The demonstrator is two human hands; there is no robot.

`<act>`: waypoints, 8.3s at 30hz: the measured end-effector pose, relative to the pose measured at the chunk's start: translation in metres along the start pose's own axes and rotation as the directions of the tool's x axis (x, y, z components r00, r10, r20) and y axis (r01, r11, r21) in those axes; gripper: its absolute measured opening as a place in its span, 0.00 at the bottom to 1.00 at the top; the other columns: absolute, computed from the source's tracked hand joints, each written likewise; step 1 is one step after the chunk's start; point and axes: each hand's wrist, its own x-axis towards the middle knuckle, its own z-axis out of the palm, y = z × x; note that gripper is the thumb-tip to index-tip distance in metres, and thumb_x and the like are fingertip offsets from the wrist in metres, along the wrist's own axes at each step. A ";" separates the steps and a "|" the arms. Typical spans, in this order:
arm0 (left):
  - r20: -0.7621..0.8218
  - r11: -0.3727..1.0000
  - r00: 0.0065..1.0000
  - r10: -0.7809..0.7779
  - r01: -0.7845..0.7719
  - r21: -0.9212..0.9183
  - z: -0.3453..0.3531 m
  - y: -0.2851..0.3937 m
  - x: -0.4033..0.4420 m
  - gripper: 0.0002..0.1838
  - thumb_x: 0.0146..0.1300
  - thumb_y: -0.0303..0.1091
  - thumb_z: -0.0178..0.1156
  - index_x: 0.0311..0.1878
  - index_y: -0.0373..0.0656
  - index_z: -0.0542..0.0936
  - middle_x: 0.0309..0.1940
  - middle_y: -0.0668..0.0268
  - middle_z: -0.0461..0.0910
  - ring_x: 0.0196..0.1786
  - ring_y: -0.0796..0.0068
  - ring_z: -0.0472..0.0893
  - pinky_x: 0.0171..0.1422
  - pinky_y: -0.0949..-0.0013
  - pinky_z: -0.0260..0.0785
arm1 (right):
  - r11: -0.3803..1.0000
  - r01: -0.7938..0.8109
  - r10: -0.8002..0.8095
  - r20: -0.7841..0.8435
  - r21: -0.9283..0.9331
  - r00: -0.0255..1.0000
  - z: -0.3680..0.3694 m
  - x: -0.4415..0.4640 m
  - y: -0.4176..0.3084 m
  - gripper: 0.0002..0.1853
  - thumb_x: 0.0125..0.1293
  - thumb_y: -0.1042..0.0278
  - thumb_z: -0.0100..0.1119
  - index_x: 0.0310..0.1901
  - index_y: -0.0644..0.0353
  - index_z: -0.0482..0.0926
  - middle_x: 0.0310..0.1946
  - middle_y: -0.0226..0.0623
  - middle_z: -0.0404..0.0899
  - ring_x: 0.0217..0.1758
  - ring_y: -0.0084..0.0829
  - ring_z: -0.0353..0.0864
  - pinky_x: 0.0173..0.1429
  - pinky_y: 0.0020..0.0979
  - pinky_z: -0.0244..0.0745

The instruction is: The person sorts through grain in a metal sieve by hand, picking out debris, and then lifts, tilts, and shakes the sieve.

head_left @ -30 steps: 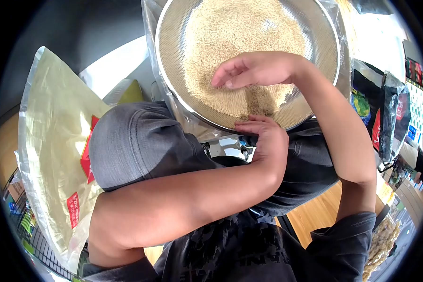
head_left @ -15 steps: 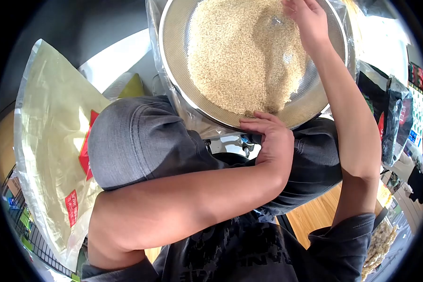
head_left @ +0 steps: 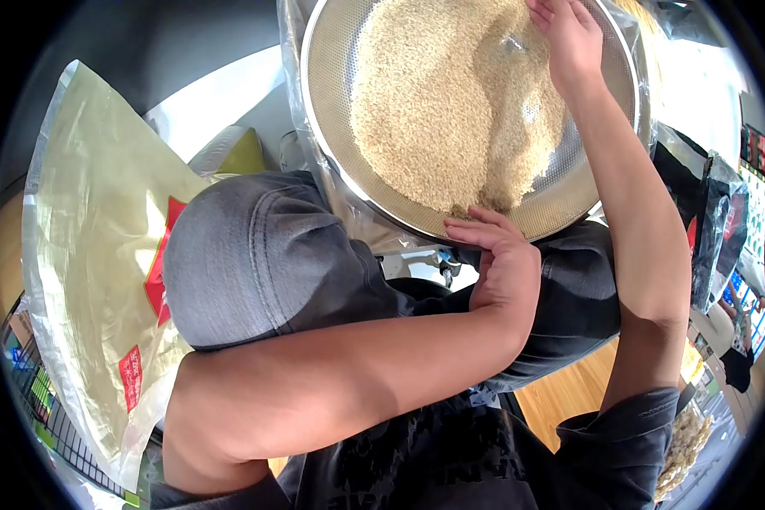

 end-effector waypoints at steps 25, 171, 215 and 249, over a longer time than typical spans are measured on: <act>-0.008 0.999 1.000 -0.027 0.028 0.029 0.000 0.003 0.003 0.17 0.73 0.20 0.47 0.58 0.30 0.79 0.54 0.49 0.81 0.41 0.54 0.89 0.44 0.55 0.89 | 0.377 0.662 0.126 0.744 -0.648 0.656 0.001 -0.048 -0.015 0.09 0.64 0.70 0.67 0.45 0.56 0.89 0.18 0.24 0.64 0.22 0.18 0.65 0.30 0.28 0.66; -0.023 0.999 1.000 -0.019 0.020 0.032 0.000 0.006 0.005 0.23 0.63 0.31 0.57 0.60 0.33 0.81 0.56 0.45 0.80 0.44 0.45 0.88 0.45 0.44 0.85 | 0.084 0.729 0.147 0.732 -0.679 0.665 -0.036 -0.036 -0.043 0.08 0.65 0.71 0.62 0.43 0.63 0.83 0.36 0.44 0.86 0.41 0.44 0.87 0.51 0.40 0.80; 0.039 0.996 0.995 0.087 -0.088 0.025 -0.005 -0.002 0.004 0.25 0.64 0.34 0.57 0.63 0.33 0.79 0.59 0.42 0.77 0.52 0.43 0.85 0.47 0.42 0.84 | 0.738 -0.407 0.272 0.315 0.538 0.909 -0.130 0.014 -0.085 0.10 0.77 0.71 0.52 0.35 0.59 0.67 0.29 0.26 0.62 0.26 0.18 0.59 0.22 0.18 0.56; -0.028 0.999 0.999 -0.036 0.037 0.038 0.001 0.008 0.009 0.14 0.68 0.21 0.52 0.51 0.33 0.84 0.51 0.49 0.82 0.45 0.56 0.88 0.45 0.51 0.88 | 0.933 -0.305 0.247 0.279 0.189 0.928 0.035 -0.027 -0.020 0.21 0.78 0.74 0.49 0.68 0.72 0.65 0.63 0.50 0.73 0.63 0.38 0.77 0.73 0.35 0.73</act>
